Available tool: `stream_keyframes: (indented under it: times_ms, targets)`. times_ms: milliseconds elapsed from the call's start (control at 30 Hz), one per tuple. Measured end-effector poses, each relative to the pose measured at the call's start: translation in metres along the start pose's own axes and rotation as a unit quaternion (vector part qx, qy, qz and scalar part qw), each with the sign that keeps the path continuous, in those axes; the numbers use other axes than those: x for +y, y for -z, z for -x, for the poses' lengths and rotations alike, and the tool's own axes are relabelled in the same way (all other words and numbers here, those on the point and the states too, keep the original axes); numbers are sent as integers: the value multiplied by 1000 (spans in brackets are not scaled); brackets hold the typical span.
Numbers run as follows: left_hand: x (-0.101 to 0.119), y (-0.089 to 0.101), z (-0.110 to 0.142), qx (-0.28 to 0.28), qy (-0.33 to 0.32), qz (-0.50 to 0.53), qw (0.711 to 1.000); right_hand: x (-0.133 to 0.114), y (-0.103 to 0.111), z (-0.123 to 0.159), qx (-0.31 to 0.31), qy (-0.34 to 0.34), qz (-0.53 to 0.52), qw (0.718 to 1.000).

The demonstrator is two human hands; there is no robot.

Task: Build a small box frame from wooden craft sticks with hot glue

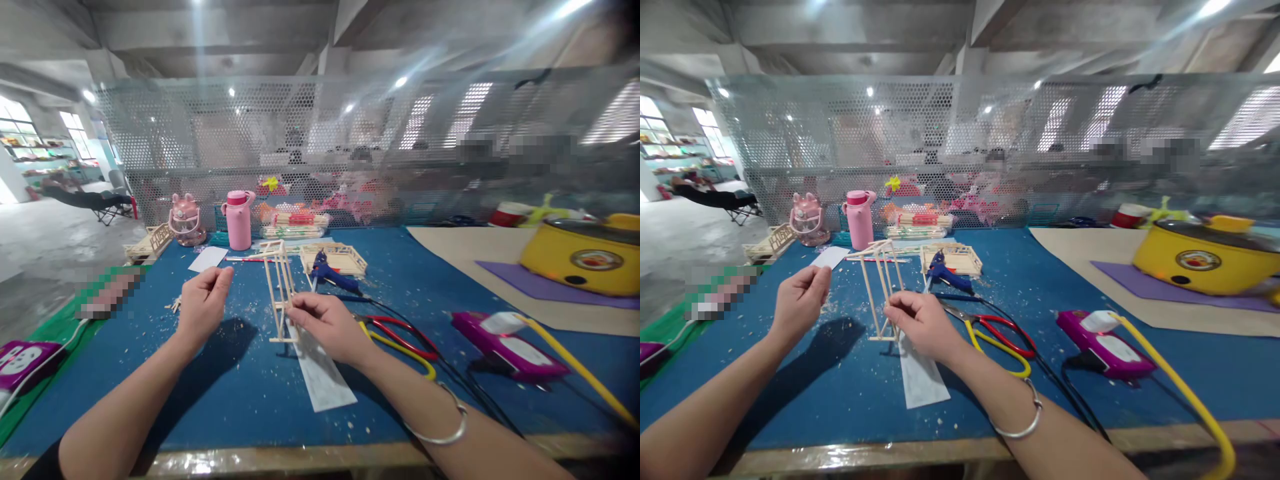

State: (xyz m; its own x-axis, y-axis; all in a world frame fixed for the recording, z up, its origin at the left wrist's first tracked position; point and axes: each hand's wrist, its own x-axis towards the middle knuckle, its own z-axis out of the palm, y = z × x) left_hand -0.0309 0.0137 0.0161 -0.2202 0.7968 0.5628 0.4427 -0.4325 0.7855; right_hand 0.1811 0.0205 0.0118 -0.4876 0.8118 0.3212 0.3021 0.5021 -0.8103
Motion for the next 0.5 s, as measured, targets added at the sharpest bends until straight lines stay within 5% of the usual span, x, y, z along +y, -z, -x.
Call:
stream_keyframes:
  times_ms: [267,367,500]
  targets:
    - [-3,14,1,53,-163,-31,985,1,3,0,18,128,163,978]
    - [-6,19,-6,7,-145,-45,988,4,3,-2,25,176,263,948]
    - [-17,23,-15,-2,-39,-83,996,8,-4,-5,-1,200,336,920]
